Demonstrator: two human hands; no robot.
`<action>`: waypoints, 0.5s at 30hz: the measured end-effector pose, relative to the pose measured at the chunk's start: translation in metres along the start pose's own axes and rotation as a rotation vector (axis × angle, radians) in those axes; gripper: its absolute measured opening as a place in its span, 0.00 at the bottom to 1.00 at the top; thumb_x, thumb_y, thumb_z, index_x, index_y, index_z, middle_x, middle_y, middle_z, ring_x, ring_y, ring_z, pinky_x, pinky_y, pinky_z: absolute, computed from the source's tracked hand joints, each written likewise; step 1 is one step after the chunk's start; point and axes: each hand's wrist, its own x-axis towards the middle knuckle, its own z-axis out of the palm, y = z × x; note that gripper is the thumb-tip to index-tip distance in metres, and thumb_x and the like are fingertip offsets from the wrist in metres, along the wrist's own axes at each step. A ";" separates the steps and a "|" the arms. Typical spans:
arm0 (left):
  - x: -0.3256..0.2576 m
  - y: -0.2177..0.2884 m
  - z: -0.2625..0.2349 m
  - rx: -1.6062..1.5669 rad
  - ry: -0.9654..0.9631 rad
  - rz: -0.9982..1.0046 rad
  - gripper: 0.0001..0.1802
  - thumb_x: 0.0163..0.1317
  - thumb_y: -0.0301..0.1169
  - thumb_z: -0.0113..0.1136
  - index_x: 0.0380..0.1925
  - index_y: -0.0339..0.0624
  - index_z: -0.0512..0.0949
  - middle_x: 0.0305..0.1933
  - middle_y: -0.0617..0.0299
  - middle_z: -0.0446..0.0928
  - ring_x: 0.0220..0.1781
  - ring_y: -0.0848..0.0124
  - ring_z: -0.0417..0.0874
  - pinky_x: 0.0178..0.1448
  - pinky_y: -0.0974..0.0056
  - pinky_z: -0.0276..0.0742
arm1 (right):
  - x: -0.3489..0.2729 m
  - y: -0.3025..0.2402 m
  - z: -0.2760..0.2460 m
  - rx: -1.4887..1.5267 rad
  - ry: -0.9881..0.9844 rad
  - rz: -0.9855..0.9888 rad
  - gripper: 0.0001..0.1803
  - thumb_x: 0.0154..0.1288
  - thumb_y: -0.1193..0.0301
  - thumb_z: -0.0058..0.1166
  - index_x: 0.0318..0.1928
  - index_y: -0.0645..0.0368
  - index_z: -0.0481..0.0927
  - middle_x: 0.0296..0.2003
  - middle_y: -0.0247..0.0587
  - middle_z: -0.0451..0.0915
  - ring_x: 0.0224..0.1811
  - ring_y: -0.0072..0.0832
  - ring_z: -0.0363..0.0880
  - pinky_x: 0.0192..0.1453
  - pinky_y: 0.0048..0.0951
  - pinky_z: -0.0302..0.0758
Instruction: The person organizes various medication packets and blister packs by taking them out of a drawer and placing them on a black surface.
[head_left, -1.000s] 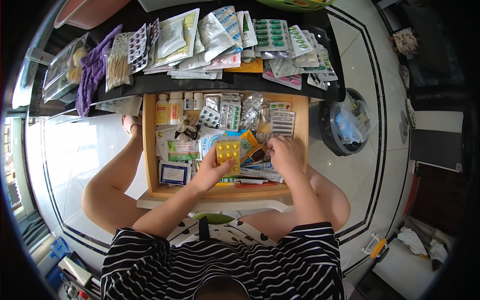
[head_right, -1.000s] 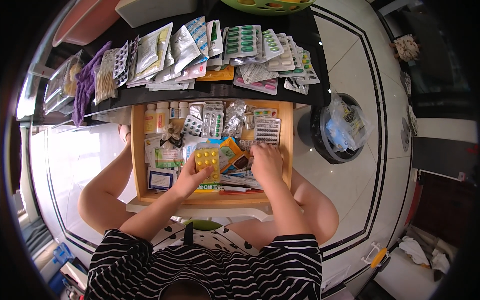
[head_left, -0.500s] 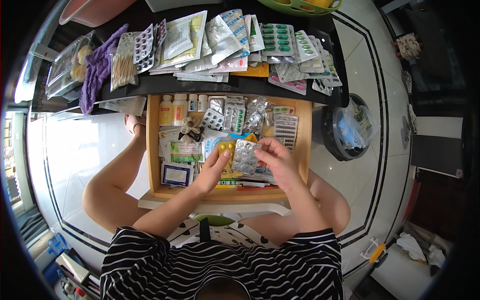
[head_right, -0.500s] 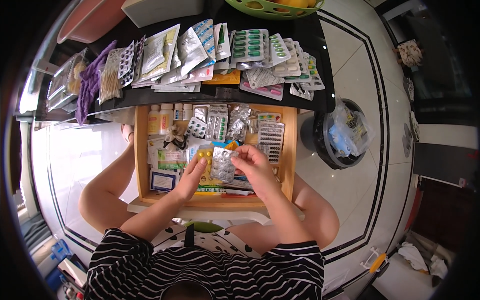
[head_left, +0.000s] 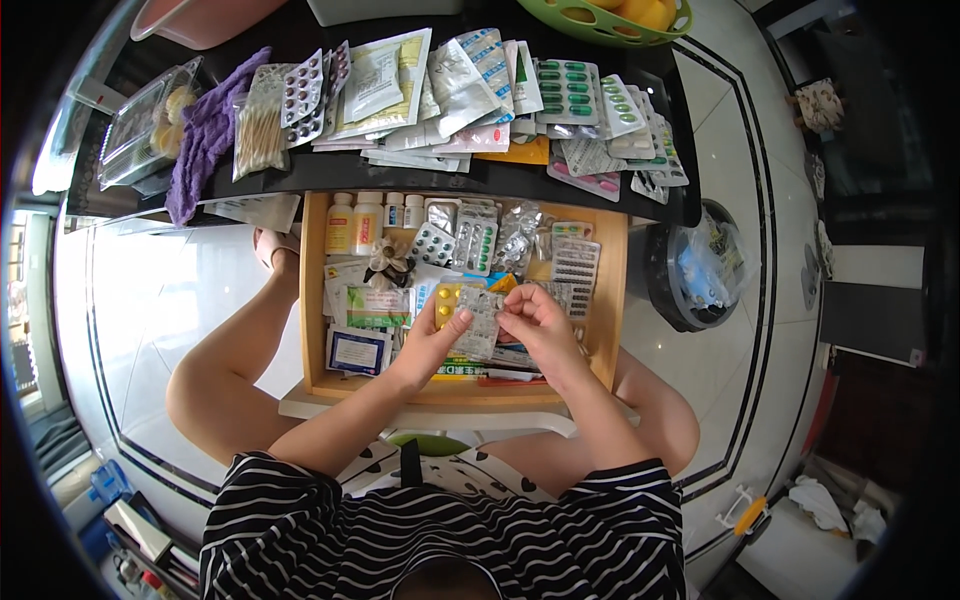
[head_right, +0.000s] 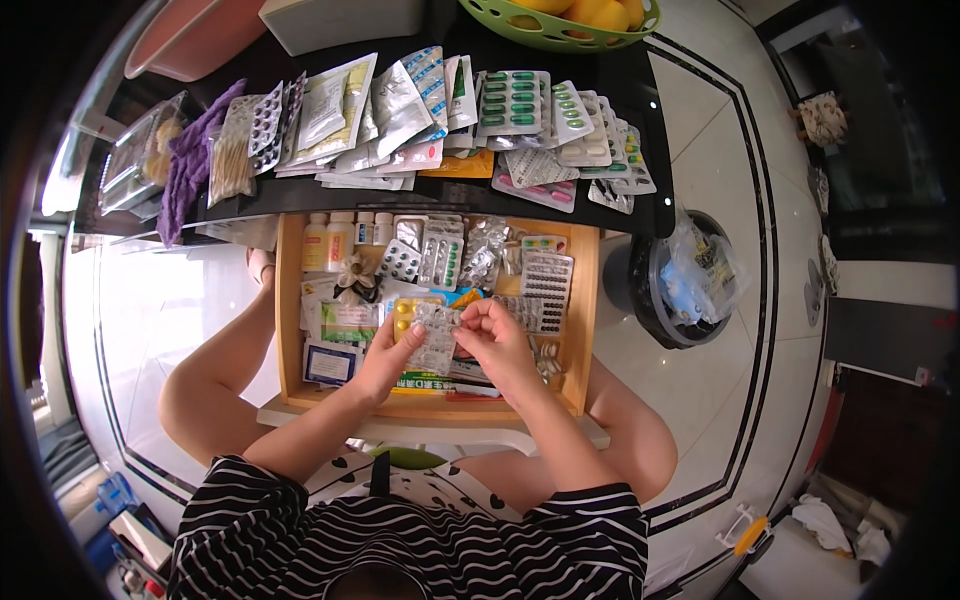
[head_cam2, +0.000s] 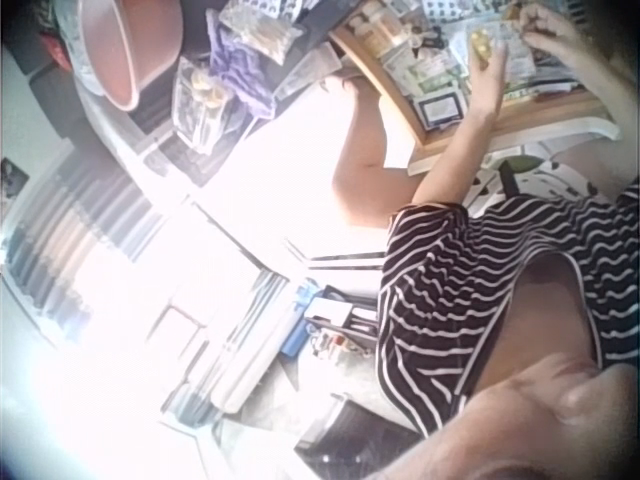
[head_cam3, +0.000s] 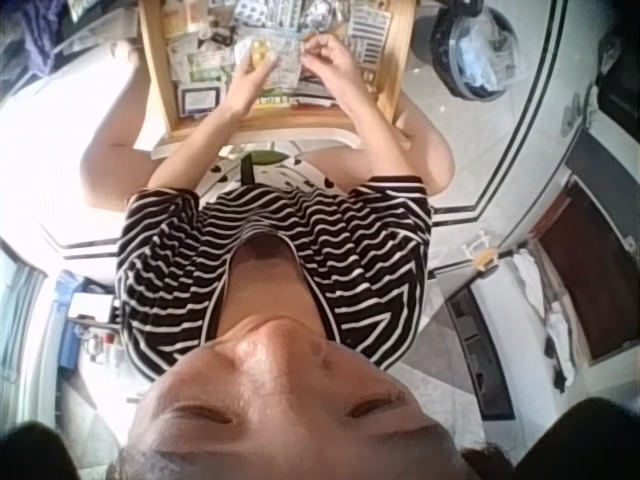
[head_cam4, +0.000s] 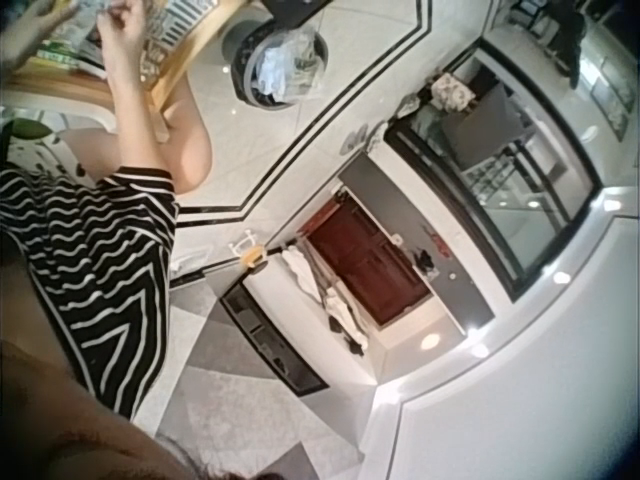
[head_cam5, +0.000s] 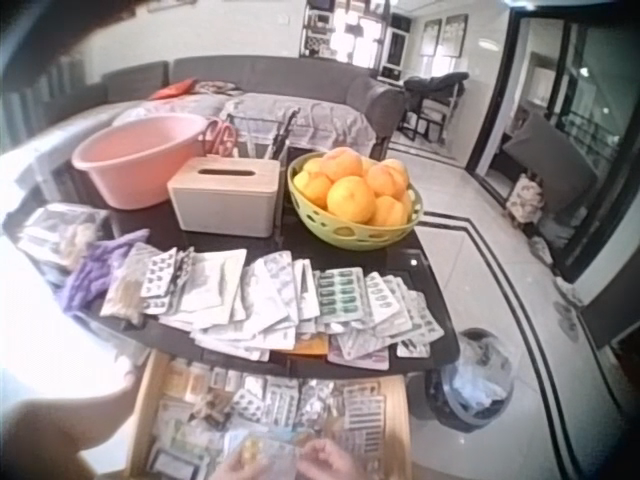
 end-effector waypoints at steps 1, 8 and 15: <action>-0.001 0.001 0.000 -0.001 -0.001 0.000 0.29 0.65 0.35 0.59 0.63 0.42 0.60 0.54 0.62 0.72 0.55 0.73 0.72 0.60 0.66 0.67 | -0.001 0.000 0.001 -0.021 -0.010 -0.034 0.07 0.64 0.77 0.55 0.39 0.59 0.70 0.32 0.30 0.75 0.33 0.14 0.73 0.38 0.19 0.75; -0.006 0.006 0.005 0.072 -0.124 0.004 0.28 0.67 0.35 0.56 0.63 0.41 0.60 0.55 0.61 0.72 0.56 0.72 0.71 0.62 0.65 0.66 | 0.005 0.017 -0.003 -0.244 -0.007 -0.238 0.11 0.61 0.78 0.58 0.37 0.59 0.67 0.30 0.29 0.72 0.32 0.14 0.70 0.36 0.18 0.71; -0.017 0.003 0.002 -0.002 -0.150 0.177 0.23 0.68 0.29 0.53 0.60 0.39 0.60 0.54 0.60 0.72 0.55 0.73 0.72 0.60 0.66 0.68 | -0.013 0.010 0.016 -0.196 -0.097 -0.243 0.14 0.61 0.81 0.55 0.34 0.56 0.62 0.30 0.26 0.65 0.30 0.12 0.63 0.34 0.15 0.64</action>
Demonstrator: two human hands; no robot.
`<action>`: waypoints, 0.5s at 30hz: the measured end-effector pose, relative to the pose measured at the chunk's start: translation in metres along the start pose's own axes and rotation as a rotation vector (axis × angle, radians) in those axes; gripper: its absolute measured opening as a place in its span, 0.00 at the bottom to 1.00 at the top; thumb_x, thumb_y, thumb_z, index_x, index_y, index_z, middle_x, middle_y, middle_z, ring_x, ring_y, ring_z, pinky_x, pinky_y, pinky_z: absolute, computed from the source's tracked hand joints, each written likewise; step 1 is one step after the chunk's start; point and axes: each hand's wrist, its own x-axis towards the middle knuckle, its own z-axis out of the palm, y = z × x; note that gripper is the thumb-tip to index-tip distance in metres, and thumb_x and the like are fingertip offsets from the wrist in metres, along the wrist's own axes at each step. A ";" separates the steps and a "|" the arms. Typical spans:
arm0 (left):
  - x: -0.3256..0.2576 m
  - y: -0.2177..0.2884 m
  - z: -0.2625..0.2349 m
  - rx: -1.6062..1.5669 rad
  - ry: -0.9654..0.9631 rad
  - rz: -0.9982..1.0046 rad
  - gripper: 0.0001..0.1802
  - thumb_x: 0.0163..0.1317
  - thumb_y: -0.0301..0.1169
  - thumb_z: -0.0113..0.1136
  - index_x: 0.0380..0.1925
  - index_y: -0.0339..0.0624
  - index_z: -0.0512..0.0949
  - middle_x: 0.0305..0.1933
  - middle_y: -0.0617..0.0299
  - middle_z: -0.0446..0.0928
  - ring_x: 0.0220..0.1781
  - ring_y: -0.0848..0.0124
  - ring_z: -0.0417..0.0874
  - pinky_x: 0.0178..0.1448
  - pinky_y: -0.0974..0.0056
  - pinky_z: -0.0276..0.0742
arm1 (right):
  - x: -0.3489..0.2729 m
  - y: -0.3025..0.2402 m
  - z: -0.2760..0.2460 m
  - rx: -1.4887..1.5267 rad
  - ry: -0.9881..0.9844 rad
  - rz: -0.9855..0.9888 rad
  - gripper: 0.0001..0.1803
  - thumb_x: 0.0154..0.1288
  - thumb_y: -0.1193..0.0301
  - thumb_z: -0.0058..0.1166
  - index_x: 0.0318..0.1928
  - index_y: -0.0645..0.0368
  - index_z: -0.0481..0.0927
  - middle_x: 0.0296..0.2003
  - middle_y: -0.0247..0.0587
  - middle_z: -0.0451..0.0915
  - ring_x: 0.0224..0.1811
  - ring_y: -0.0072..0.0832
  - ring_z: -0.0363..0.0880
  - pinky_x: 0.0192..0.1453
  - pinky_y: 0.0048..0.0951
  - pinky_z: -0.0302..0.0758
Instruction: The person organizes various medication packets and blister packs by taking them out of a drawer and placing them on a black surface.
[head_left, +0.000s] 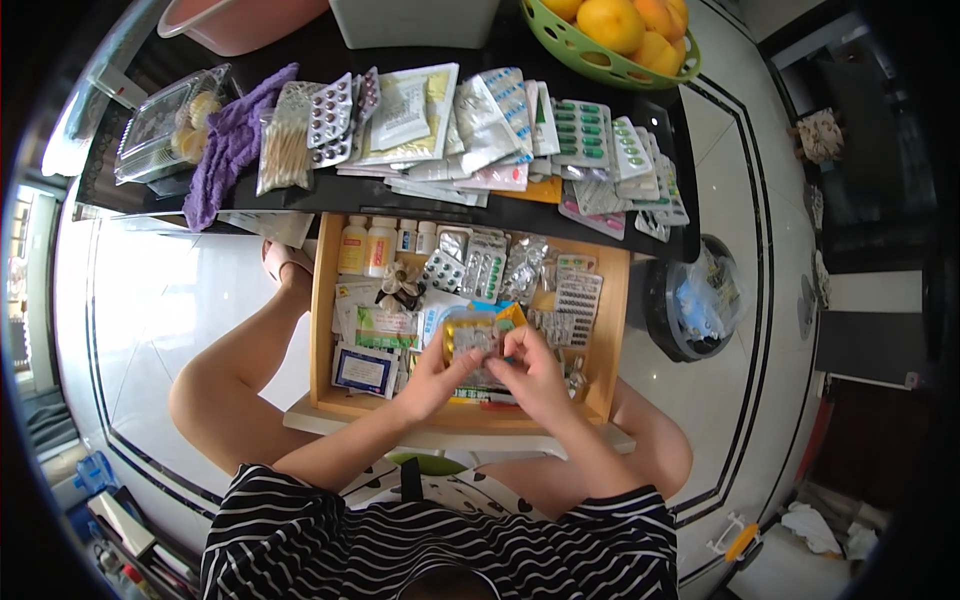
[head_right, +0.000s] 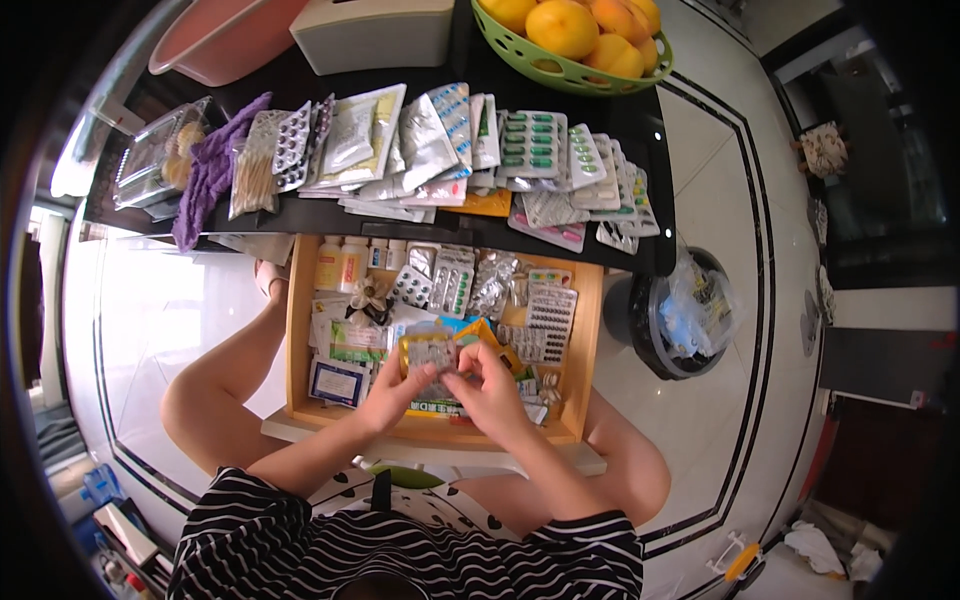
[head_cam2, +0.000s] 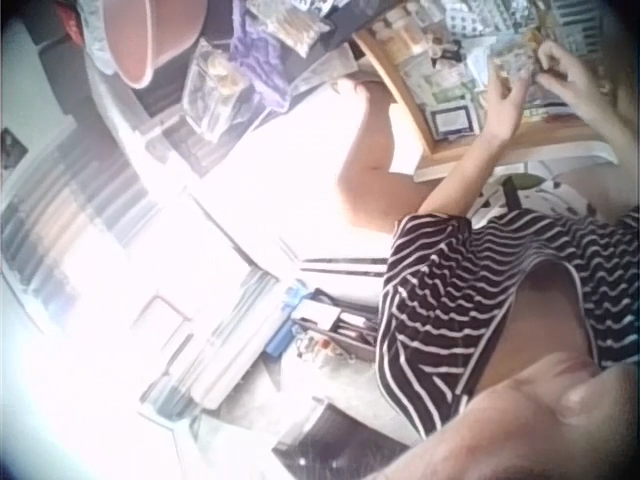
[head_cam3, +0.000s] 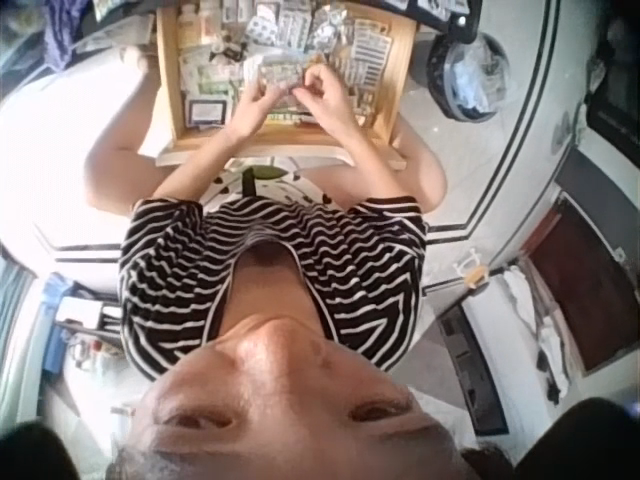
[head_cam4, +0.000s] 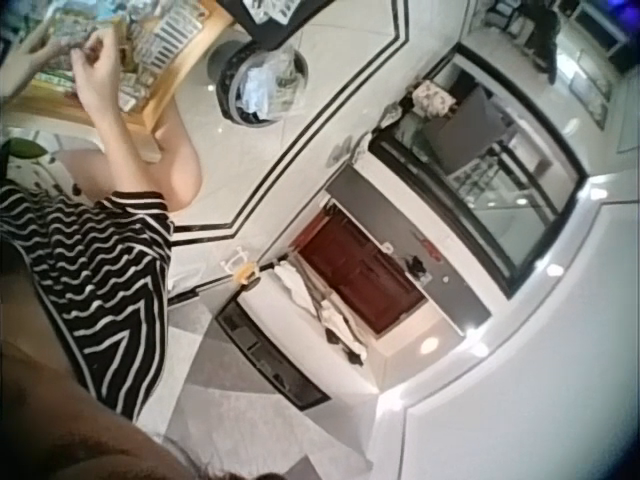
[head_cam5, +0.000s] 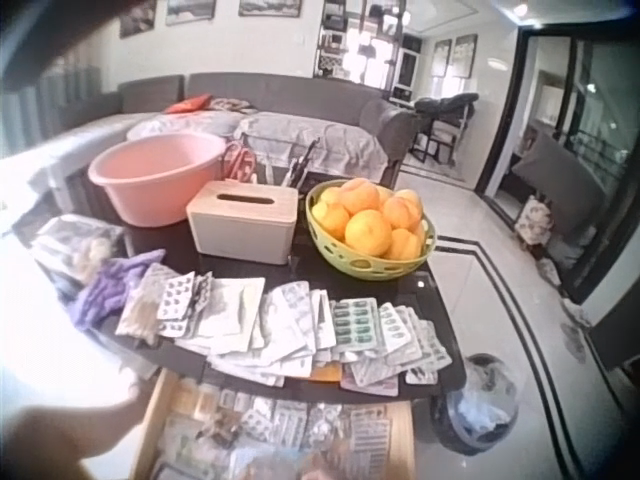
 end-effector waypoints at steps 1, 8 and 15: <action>-0.004 0.005 0.003 -0.008 -0.009 0.020 0.23 0.68 0.28 0.53 0.60 0.39 0.60 0.54 0.60 0.72 0.54 0.74 0.72 0.59 0.66 0.70 | -0.004 -0.004 0.005 0.086 -0.001 0.054 0.13 0.62 0.81 0.54 0.35 0.56 0.62 0.31 0.26 0.67 0.30 0.11 0.64 0.34 0.14 0.65; -0.015 0.085 -0.003 0.170 0.010 0.147 0.33 0.65 0.28 0.58 0.64 0.37 0.51 0.52 0.56 0.70 0.53 0.73 0.73 0.55 0.68 0.73 | 0.008 -0.058 0.040 0.094 0.015 -0.069 0.12 0.61 0.83 0.55 0.40 0.58 0.66 0.38 0.30 0.70 0.40 0.16 0.72 0.41 0.15 0.73; 0.010 0.182 -0.035 0.435 -0.009 0.310 0.33 0.69 0.36 0.53 0.66 0.36 0.49 0.52 0.52 0.72 0.53 0.70 0.73 0.56 0.65 0.72 | 0.062 -0.125 0.097 0.130 0.028 -0.233 0.16 0.61 0.84 0.53 0.46 0.58 0.64 0.41 0.33 0.68 0.45 0.17 0.69 0.41 0.17 0.74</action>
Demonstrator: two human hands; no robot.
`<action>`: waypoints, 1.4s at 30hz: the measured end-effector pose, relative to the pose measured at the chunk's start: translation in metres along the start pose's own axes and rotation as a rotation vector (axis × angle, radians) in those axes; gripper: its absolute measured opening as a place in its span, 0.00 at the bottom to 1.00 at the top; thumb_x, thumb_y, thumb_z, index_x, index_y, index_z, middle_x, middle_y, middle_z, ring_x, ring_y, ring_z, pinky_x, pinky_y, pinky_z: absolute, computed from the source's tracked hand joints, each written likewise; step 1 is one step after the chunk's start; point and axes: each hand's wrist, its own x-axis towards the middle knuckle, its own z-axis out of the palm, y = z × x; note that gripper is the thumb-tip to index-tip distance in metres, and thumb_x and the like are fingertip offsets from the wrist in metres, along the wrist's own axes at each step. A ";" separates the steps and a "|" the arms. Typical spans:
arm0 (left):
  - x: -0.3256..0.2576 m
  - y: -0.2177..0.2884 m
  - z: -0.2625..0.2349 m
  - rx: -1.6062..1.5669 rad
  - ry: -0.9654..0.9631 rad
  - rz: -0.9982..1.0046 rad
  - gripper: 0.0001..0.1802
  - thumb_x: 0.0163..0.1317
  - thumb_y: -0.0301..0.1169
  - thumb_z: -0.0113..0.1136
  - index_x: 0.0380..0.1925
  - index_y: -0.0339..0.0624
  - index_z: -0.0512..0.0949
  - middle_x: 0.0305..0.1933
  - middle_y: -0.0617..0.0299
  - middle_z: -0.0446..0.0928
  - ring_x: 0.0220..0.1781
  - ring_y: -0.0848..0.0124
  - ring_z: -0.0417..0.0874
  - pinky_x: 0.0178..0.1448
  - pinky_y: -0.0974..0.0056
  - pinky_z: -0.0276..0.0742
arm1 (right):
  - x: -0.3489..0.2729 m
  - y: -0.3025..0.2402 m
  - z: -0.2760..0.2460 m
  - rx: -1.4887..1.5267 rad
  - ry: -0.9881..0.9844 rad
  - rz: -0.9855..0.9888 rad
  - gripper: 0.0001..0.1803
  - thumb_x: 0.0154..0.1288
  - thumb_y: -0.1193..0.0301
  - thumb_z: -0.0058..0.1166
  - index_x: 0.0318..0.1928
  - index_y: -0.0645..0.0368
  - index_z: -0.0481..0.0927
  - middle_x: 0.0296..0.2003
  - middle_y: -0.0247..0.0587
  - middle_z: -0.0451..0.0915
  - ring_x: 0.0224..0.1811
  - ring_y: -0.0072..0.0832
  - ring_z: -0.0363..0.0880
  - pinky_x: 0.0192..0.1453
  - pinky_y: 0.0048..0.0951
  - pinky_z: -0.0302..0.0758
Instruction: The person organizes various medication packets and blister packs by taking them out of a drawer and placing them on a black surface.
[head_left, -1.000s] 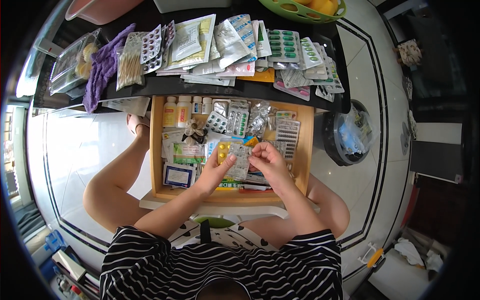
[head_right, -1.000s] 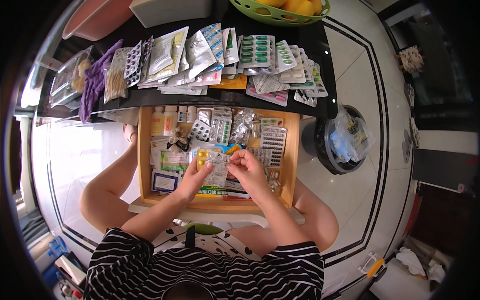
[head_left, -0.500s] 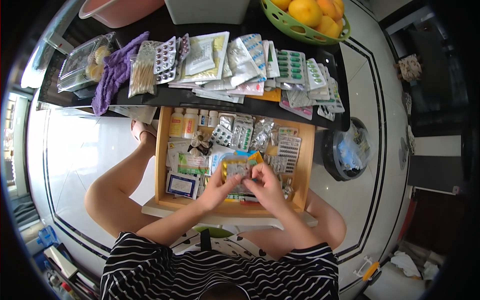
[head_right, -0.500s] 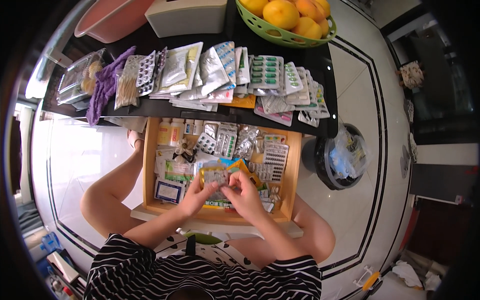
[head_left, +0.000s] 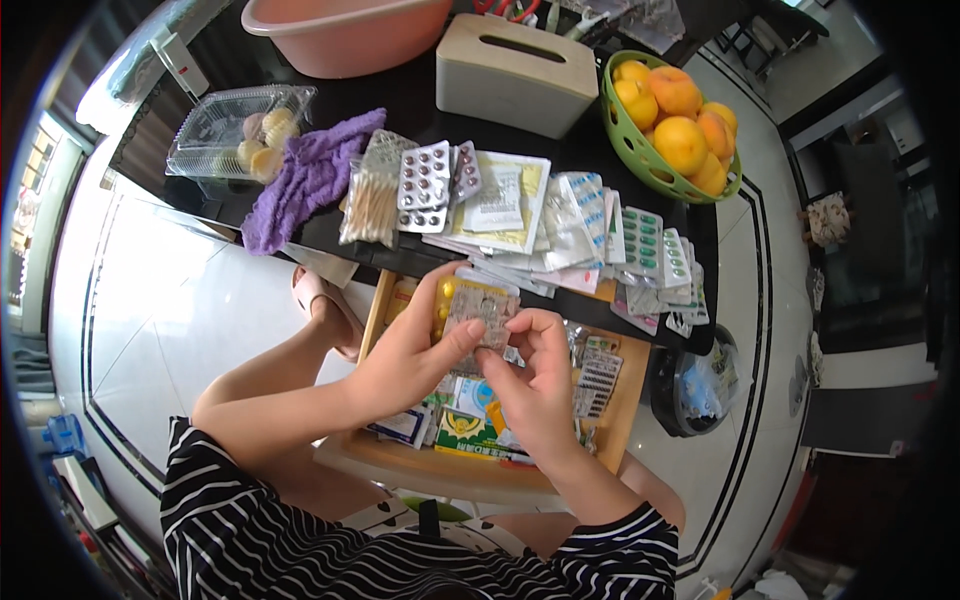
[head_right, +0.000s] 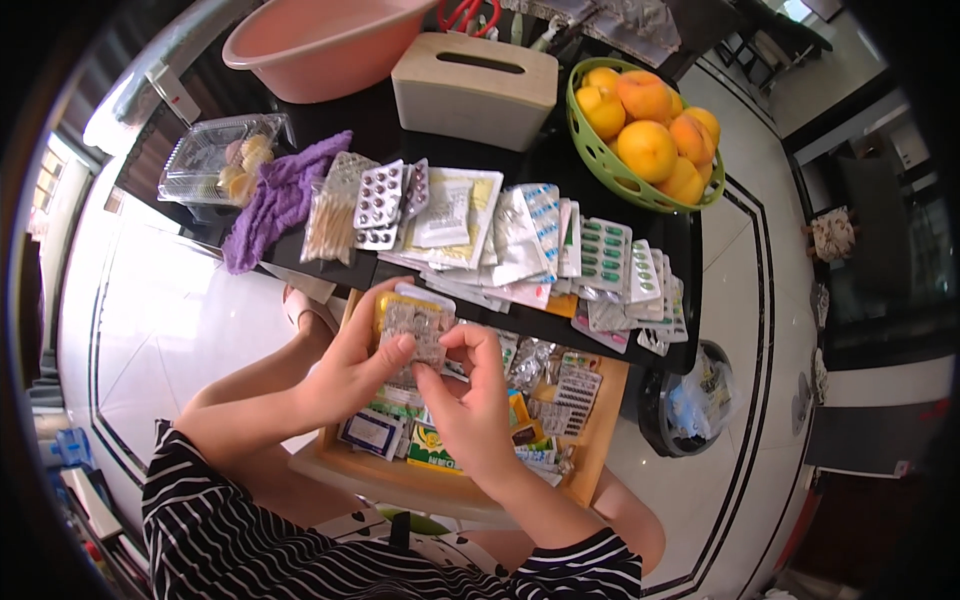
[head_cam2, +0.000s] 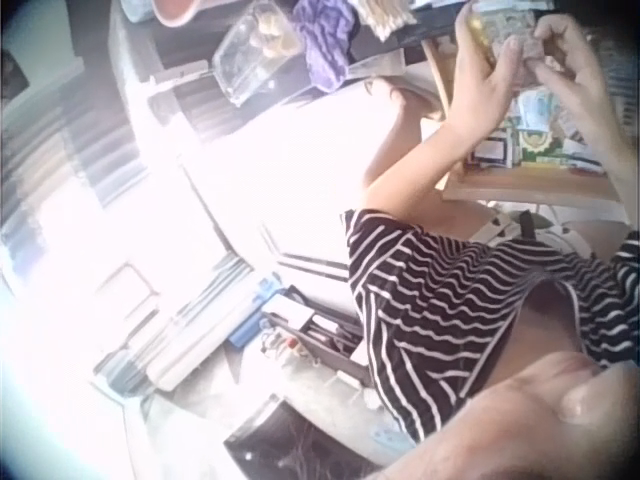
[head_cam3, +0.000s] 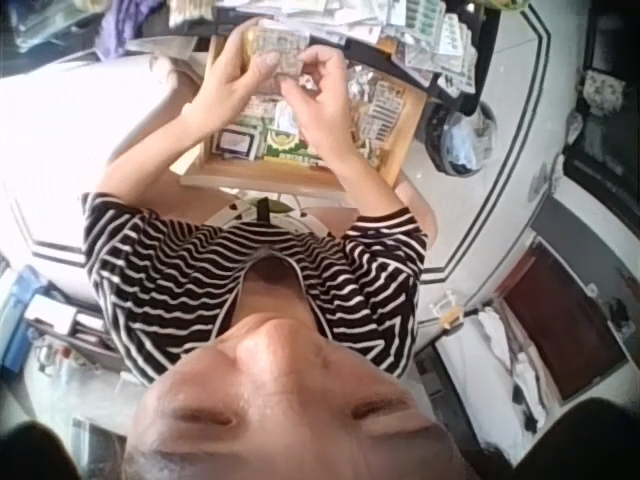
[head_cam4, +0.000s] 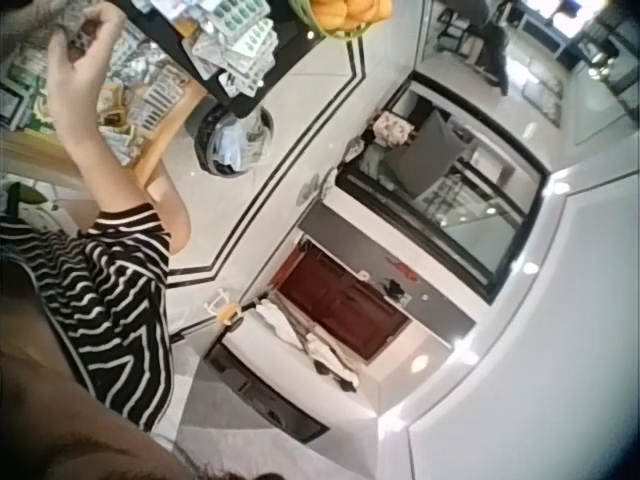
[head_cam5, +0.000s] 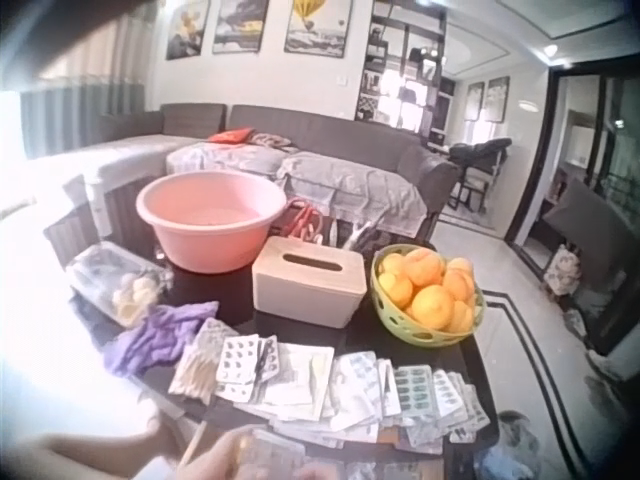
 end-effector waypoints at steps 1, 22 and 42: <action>0.005 0.006 -0.006 0.011 0.020 -0.008 0.33 0.70 0.37 0.52 0.67 0.37 0.49 0.51 0.52 0.72 0.51 0.70 0.73 0.54 0.66 0.72 | 0.007 0.000 0.009 -0.020 0.001 -0.046 0.17 0.61 0.84 0.53 0.46 0.57 0.63 0.41 0.34 0.68 0.44 0.17 0.69 0.40 0.16 0.74; 0.055 0.046 -0.095 -0.065 0.198 -0.103 0.33 0.67 0.30 0.52 0.69 0.33 0.52 0.65 0.53 0.65 0.60 0.70 0.69 0.64 0.67 0.64 | 0.146 -0.010 0.074 -0.762 0.091 -0.467 0.16 0.59 0.76 0.58 0.47 0.61 0.70 0.44 0.46 0.74 0.43 0.39 0.77 0.43 0.33 0.77; 0.048 0.049 -0.083 -0.139 0.202 0.010 0.31 0.64 0.22 0.47 0.68 0.34 0.56 0.66 0.53 0.64 0.67 0.69 0.64 0.68 0.68 0.59 | 0.115 -0.021 0.077 -0.969 0.006 -0.690 0.22 0.55 0.86 0.48 0.53 0.64 0.73 0.54 0.48 0.72 0.56 0.46 0.71 0.57 0.40 0.71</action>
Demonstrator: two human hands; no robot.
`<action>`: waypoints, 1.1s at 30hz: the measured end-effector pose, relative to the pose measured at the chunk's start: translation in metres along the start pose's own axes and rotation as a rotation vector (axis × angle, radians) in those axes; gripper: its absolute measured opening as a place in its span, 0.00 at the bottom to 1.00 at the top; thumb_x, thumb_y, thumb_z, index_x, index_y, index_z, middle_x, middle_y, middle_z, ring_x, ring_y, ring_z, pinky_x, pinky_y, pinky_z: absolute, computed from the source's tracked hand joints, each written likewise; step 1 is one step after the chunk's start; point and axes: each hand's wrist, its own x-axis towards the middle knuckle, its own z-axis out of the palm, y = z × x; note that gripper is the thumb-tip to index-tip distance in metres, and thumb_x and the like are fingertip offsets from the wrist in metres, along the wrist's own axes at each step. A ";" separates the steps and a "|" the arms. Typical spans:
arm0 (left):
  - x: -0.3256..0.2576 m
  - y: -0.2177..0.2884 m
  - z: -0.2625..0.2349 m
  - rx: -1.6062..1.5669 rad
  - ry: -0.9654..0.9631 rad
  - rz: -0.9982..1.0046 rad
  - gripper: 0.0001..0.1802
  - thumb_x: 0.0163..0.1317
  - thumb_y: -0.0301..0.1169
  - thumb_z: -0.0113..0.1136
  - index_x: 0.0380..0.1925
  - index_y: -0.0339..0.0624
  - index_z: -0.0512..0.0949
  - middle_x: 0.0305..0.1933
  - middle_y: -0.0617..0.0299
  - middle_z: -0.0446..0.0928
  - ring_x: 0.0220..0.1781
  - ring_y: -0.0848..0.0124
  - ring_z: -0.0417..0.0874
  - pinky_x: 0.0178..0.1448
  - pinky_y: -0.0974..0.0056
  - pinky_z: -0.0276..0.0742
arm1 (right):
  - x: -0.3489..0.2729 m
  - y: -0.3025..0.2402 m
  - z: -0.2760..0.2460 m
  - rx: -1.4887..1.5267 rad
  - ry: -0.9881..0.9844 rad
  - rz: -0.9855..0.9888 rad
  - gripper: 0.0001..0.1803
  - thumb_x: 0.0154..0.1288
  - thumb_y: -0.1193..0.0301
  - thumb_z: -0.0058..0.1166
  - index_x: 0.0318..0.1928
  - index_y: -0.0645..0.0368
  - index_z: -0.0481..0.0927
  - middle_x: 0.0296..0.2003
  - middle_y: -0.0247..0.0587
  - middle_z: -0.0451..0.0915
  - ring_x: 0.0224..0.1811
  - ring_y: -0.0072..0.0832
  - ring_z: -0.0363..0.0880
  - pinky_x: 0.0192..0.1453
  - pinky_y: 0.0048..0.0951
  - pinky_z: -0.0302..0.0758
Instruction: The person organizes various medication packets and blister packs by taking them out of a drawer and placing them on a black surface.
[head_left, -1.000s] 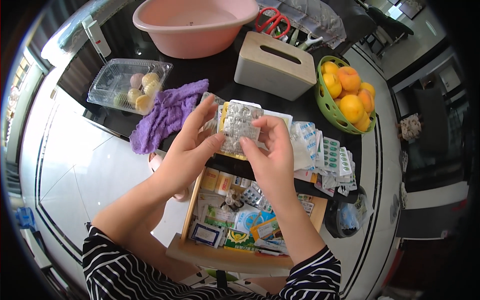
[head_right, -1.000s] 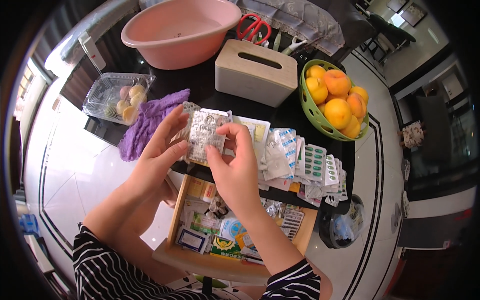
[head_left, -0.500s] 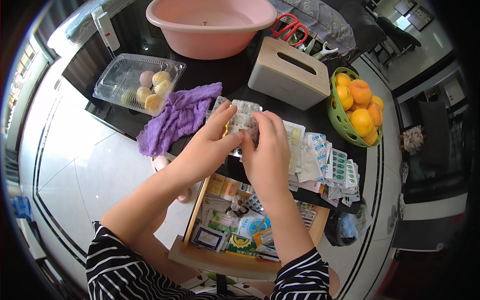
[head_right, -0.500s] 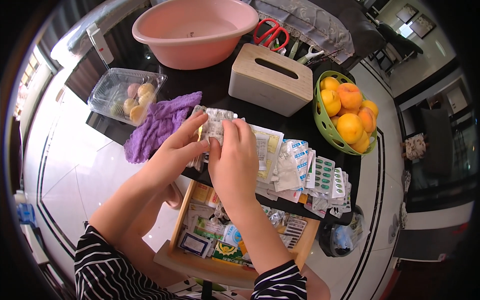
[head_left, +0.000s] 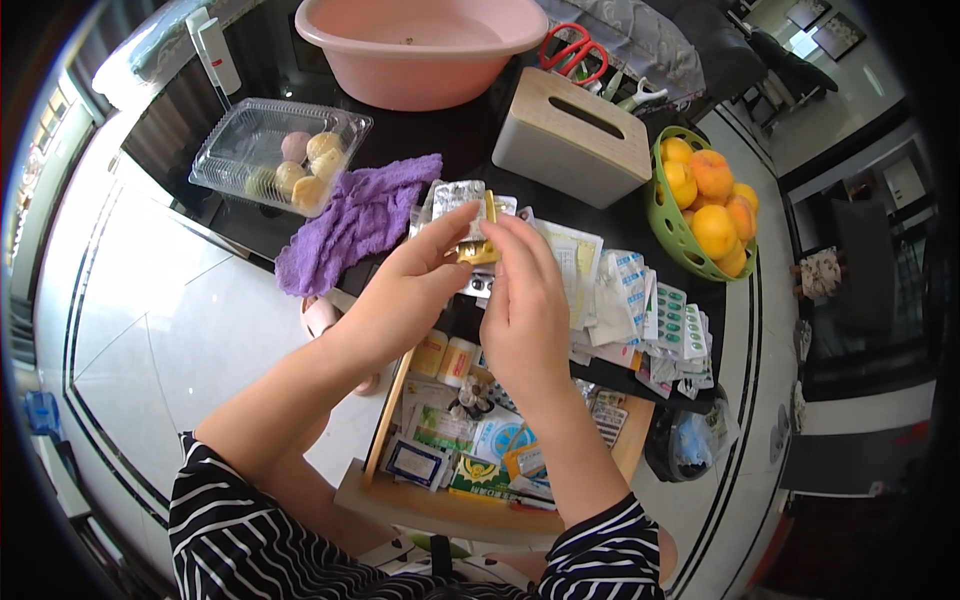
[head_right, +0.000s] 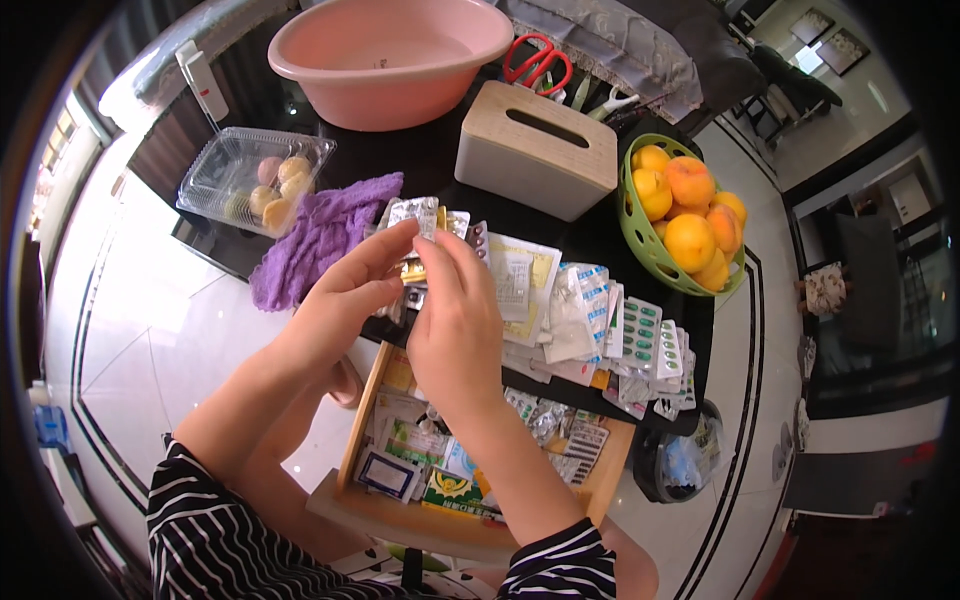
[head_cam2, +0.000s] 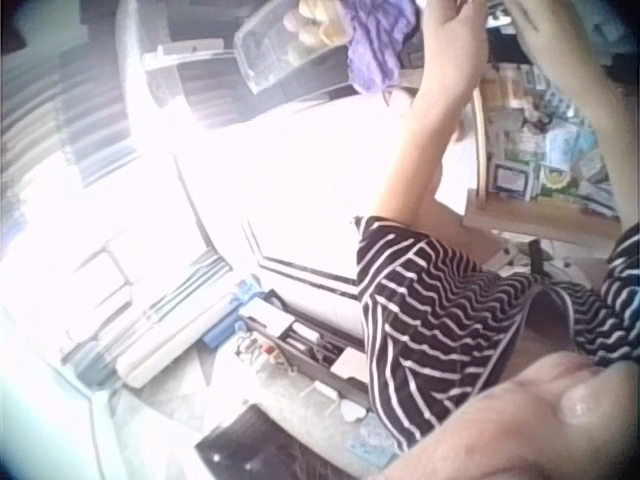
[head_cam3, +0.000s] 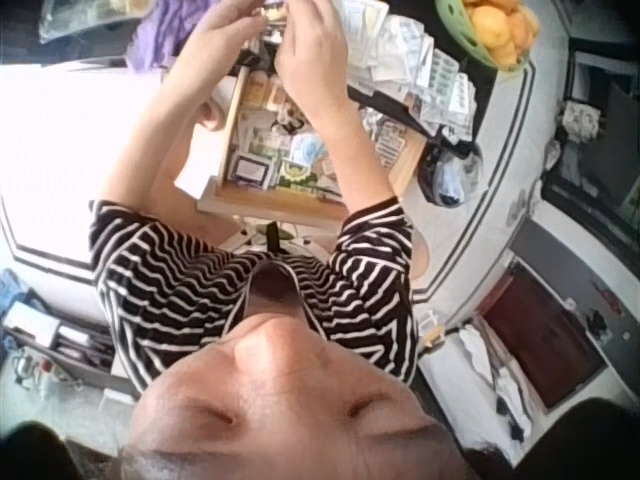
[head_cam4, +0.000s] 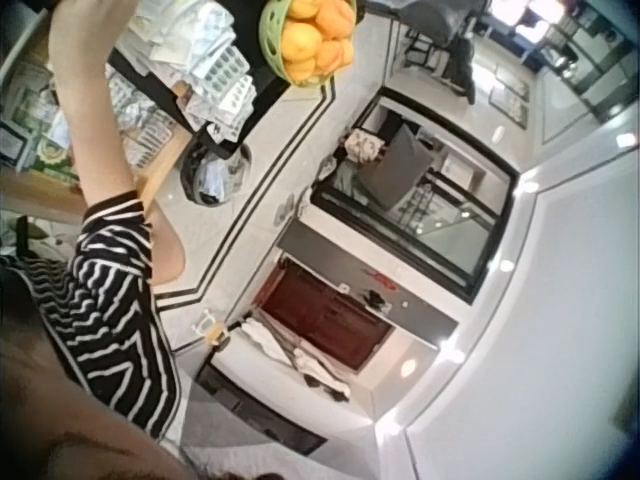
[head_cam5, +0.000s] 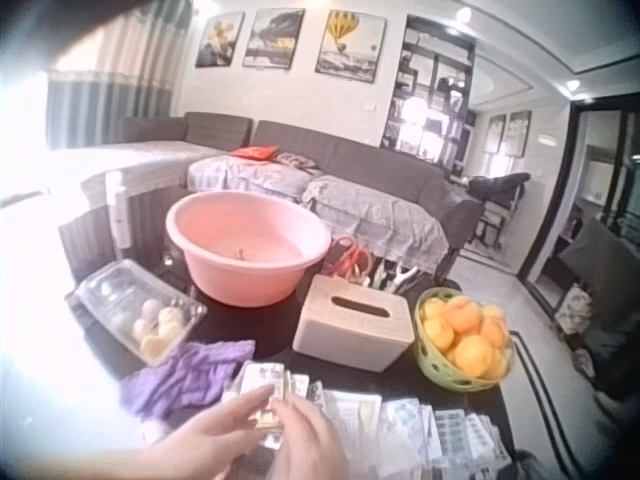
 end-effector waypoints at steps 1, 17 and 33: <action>-0.006 0.006 0.003 -0.048 -0.065 -0.050 0.31 0.64 0.20 0.46 0.68 0.34 0.54 0.67 0.53 0.63 0.69 0.69 0.62 0.68 0.68 0.58 | -0.004 -0.001 -0.001 0.000 -0.007 0.011 0.22 0.55 0.86 0.48 0.53 0.64 0.73 0.54 0.48 0.72 0.56 0.46 0.71 0.57 0.40 0.71; -0.090 -0.095 0.049 0.014 -0.539 -0.367 0.32 0.64 0.19 0.45 0.69 0.33 0.52 0.68 0.52 0.62 0.70 0.66 0.62 0.70 0.64 0.58 | -0.183 0.014 -0.067 0.231 -0.214 0.322 0.20 0.60 0.86 0.44 0.54 0.62 0.74 0.54 0.49 0.74 0.53 0.45 0.76 0.54 0.35 0.74; -0.118 -0.192 0.100 0.391 -0.648 -0.451 0.24 0.65 0.25 0.47 0.62 0.37 0.66 0.59 0.52 0.73 0.61 0.67 0.73 0.63 0.65 0.68 | -0.303 0.080 -0.092 0.052 -0.161 0.797 0.14 0.65 0.82 0.44 0.49 0.60 0.76 0.45 0.46 0.79 0.47 0.39 0.78 0.51 0.32 0.73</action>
